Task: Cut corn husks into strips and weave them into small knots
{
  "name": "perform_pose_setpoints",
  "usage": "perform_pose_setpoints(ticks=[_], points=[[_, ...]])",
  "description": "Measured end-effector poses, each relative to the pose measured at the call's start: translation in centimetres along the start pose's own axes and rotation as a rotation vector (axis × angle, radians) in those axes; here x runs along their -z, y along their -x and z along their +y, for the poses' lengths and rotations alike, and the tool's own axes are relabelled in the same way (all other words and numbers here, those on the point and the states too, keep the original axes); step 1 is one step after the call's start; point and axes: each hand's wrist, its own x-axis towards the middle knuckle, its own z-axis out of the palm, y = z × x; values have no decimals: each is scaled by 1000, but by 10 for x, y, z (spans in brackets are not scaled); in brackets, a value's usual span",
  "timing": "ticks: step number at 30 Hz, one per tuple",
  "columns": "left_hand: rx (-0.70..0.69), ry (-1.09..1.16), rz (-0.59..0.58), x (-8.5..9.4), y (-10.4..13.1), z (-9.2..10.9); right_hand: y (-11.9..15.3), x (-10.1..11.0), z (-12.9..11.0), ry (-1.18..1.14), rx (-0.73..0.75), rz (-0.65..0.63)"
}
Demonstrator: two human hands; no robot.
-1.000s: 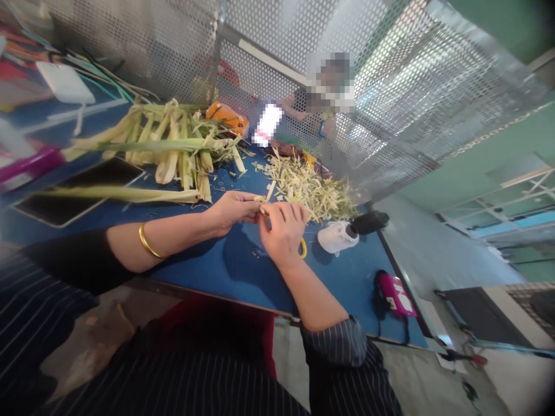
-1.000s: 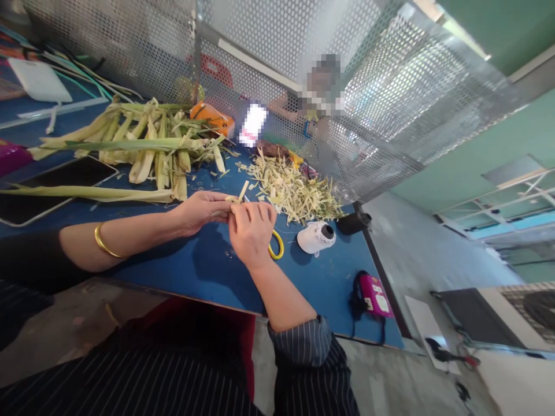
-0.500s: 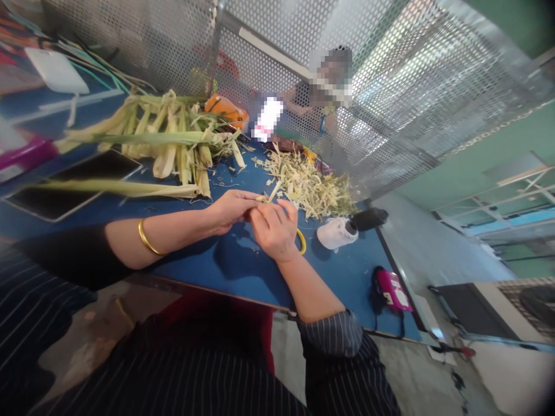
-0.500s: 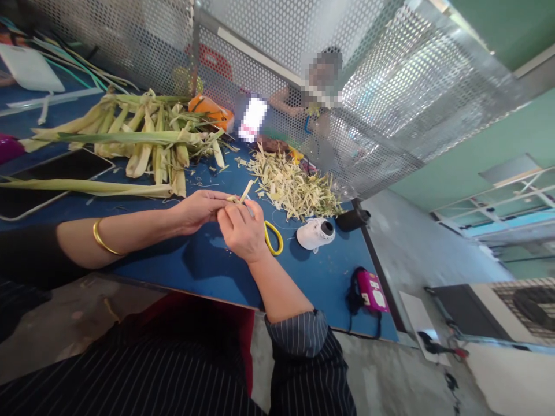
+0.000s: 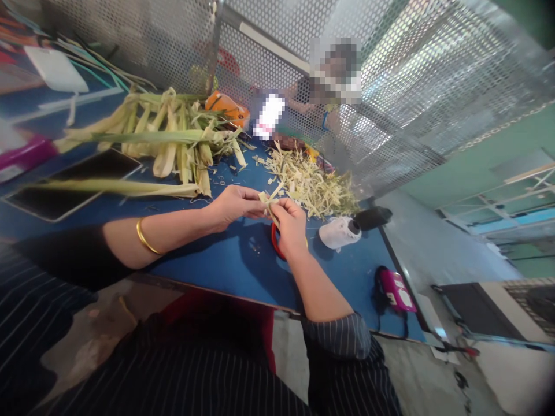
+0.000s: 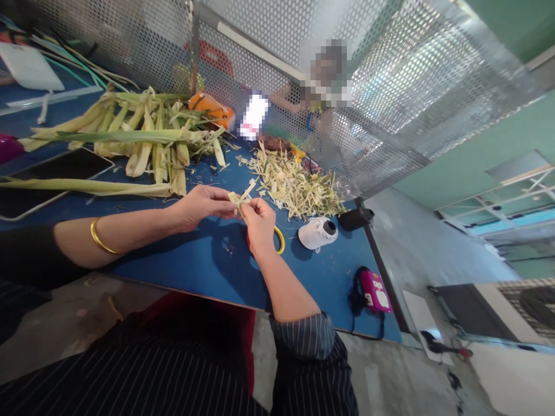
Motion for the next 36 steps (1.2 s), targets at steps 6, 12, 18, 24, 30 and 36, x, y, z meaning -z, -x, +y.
perform_pose_setpoints(ticks=[6,12,18,24,30,36], points=[[-34,-44,72,1,-4,-5,-1,-2,7,-7,-42,-40],[17,79,139,7,-8,-3,-1,5,8,236,154,-34],[37,130,168,11,-11,-3,-2,17,-5,932,838,-269],[-31,-145,72,5,-5,-5,-5,19,-7,915,953,-101],[-53,-240,-42,4,-3,-4,-11,20,-3,908,698,-72],[-4,-178,-41,2,-2,-8,-8,17,1,770,487,-69]])
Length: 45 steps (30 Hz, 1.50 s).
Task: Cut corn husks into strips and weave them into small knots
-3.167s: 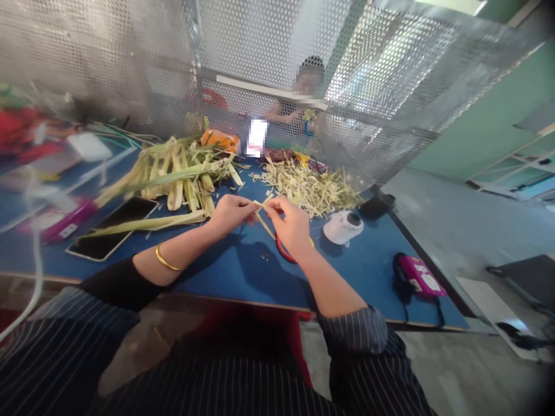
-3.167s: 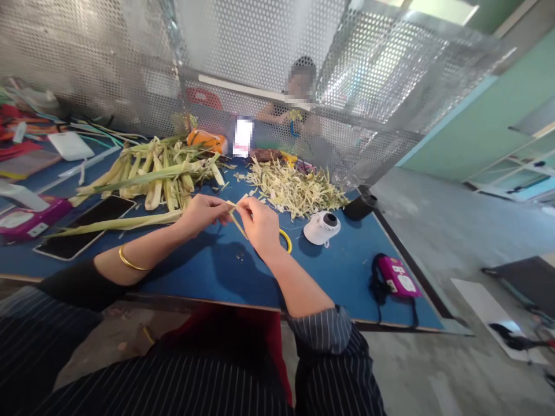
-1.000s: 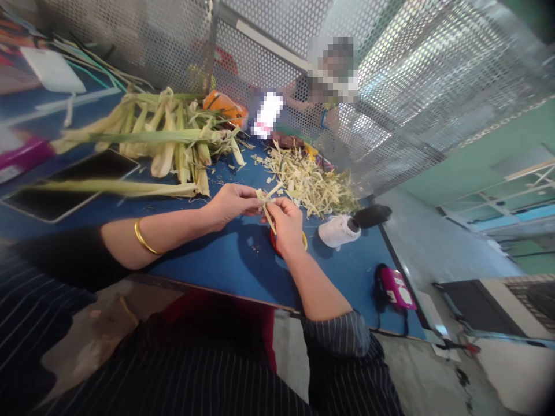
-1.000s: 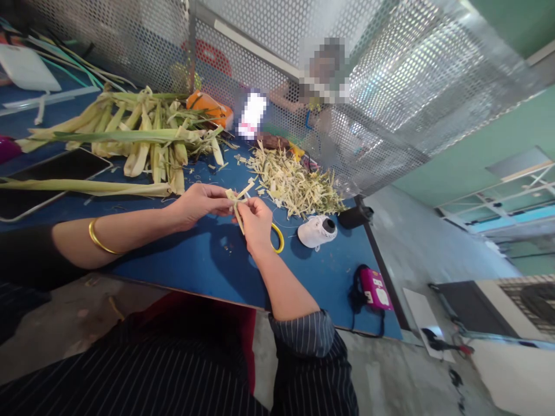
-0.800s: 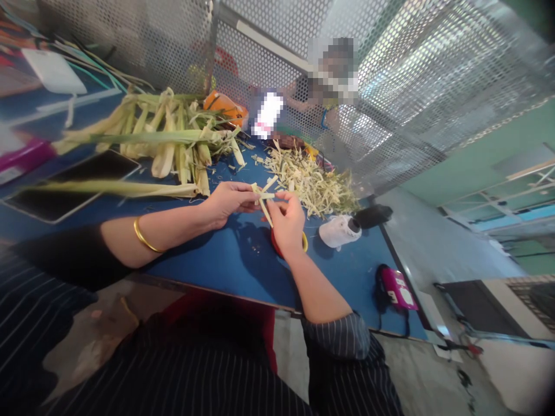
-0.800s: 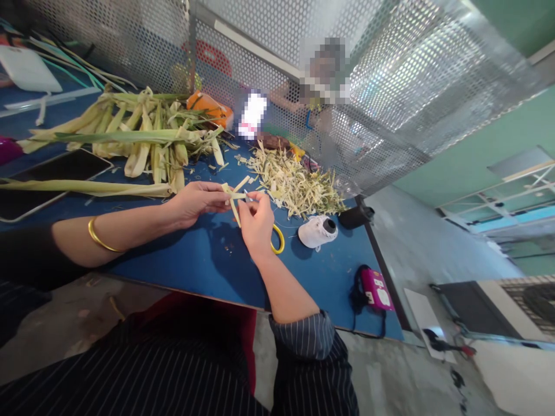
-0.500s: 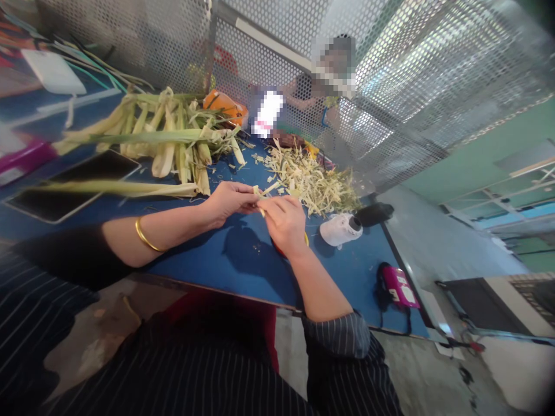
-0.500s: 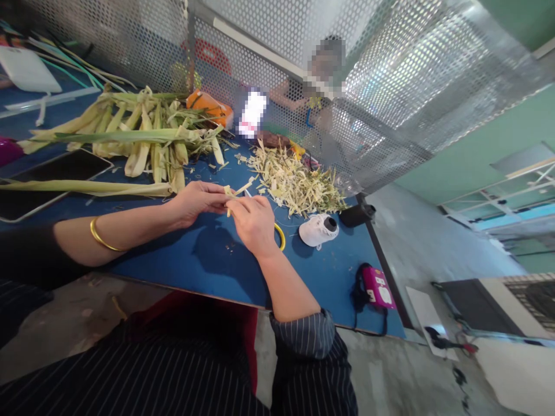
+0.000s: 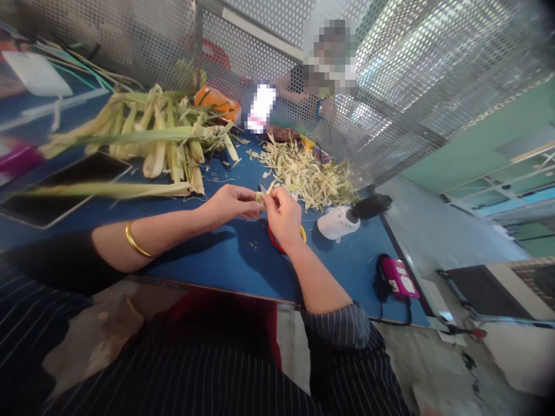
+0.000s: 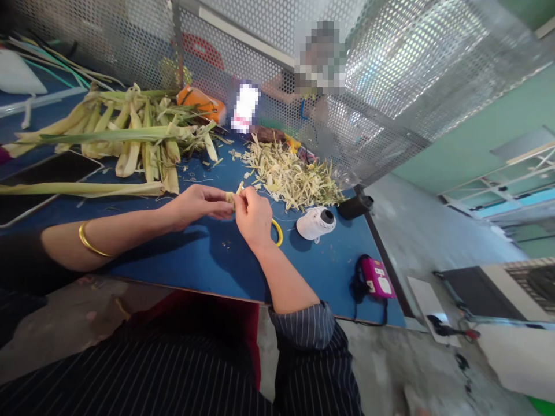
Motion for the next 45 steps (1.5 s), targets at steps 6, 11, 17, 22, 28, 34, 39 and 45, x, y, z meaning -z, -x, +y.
perform_pose_setpoints(ticks=[6,11,17,22,28,34,39,45], points=[[26,95,161,-8,4,-1,2,-8,1,-289,-177,3],[38,163,240,-13,7,5,2,-15,3,-623,-364,-45],[-32,117,225,-8,4,5,2,-16,1,-707,-366,-46],[1,84,205,-8,4,6,1,-17,2,-740,-375,-41],[32,83,181,-8,2,5,0,-20,1,-803,-485,-78],[77,174,236,-6,1,8,-1,-9,-2,-665,-373,0],[109,226,251,-4,0,9,-3,-1,-6,-672,-298,-4],[179,278,209,-4,1,11,-4,-5,-5,-767,-261,18]])
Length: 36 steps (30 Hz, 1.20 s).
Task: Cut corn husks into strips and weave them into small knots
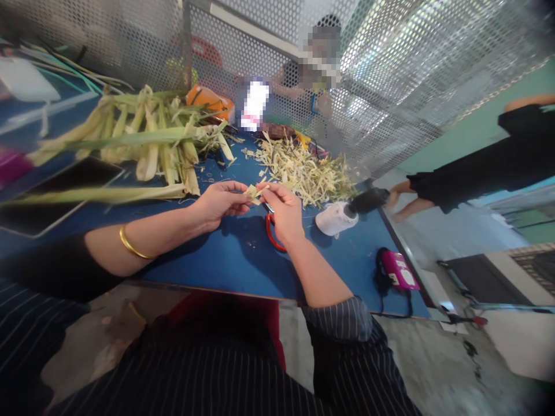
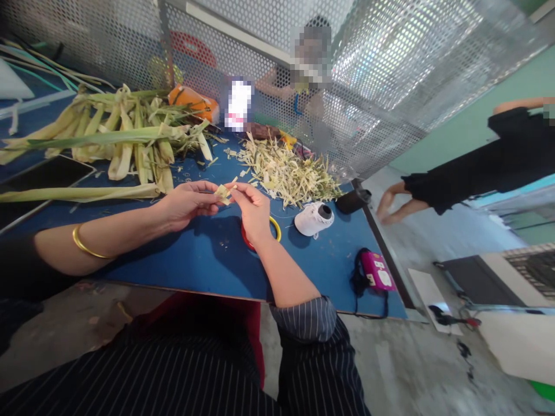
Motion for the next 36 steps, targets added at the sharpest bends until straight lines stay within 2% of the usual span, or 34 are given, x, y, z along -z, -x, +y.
perform_pose_setpoints(ticks=[5,13,24,30,36], points=[[-19,-8,-13,0,-1,-3,0,0,0,-57,-64,41],[-112,-65,23,-1,0,-5,1,2,3,86,-59,1],[-210,-250,-57,5,-5,-9,0,4,6,147,-91,-41],[-170,-307,-95,6,-6,-7,-1,9,2,237,2,-211],[-152,-349,-99,6,-5,-4,-2,12,-1,294,-36,-228]])
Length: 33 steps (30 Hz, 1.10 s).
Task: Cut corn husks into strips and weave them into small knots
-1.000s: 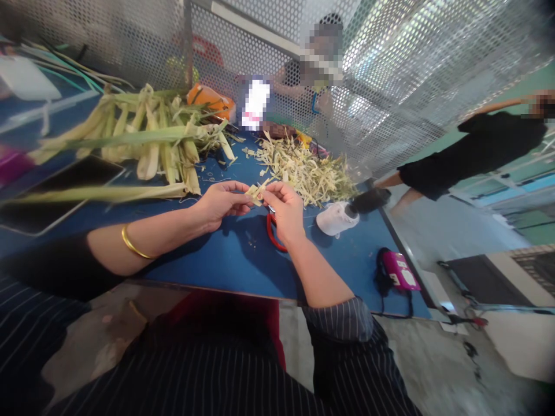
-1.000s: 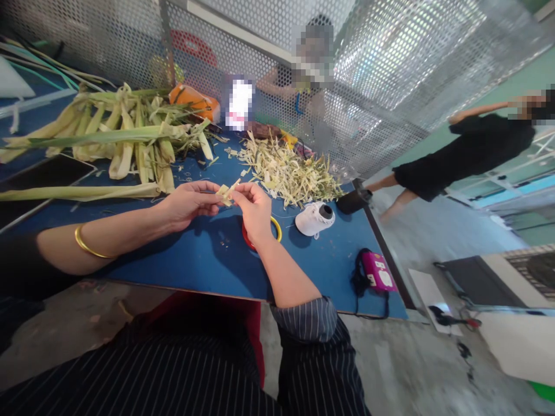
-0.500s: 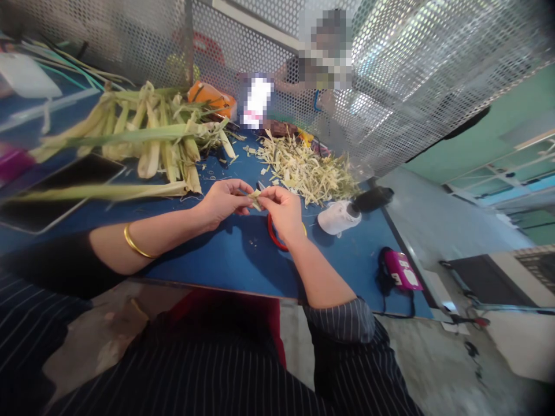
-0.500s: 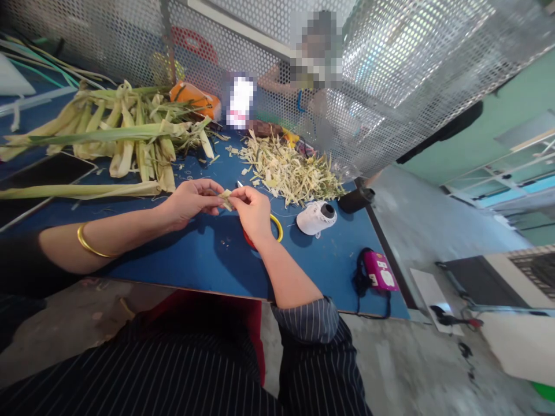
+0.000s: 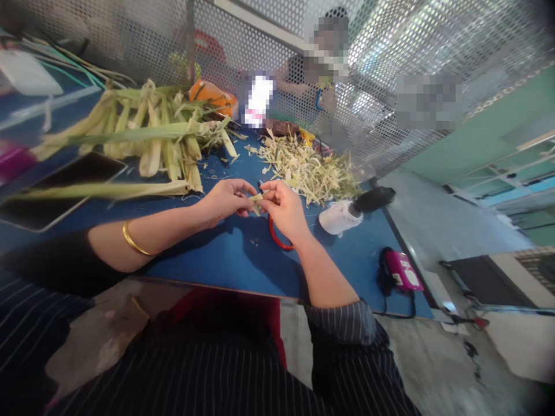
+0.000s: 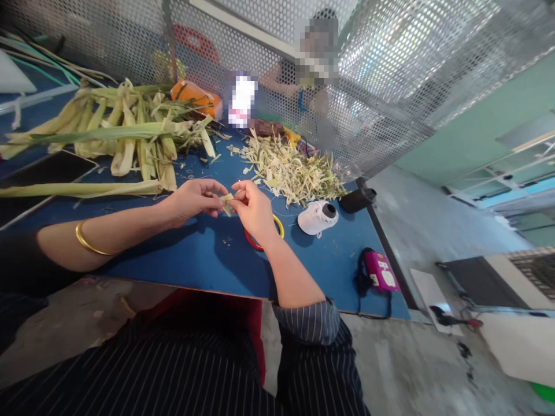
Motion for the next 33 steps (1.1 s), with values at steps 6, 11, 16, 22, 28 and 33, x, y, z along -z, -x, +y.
perform_pose_setpoints(ticks=[6,11,16,22,28,33], points=[[-7,-10,-40,0,2,2,-1,-1,-1,-25,-62,44],[-30,-71,-71,0,3,0,0,-1,2,-25,-53,12],[0,-31,-59,1,2,1,0,-2,2,-121,-95,3],[98,202,67,2,-2,0,1,-4,2,-46,-14,119],[-16,-17,44,1,2,4,1,-9,7,-97,-55,139],[-49,-196,-72,3,3,4,0,-6,6,-113,-58,-16]])
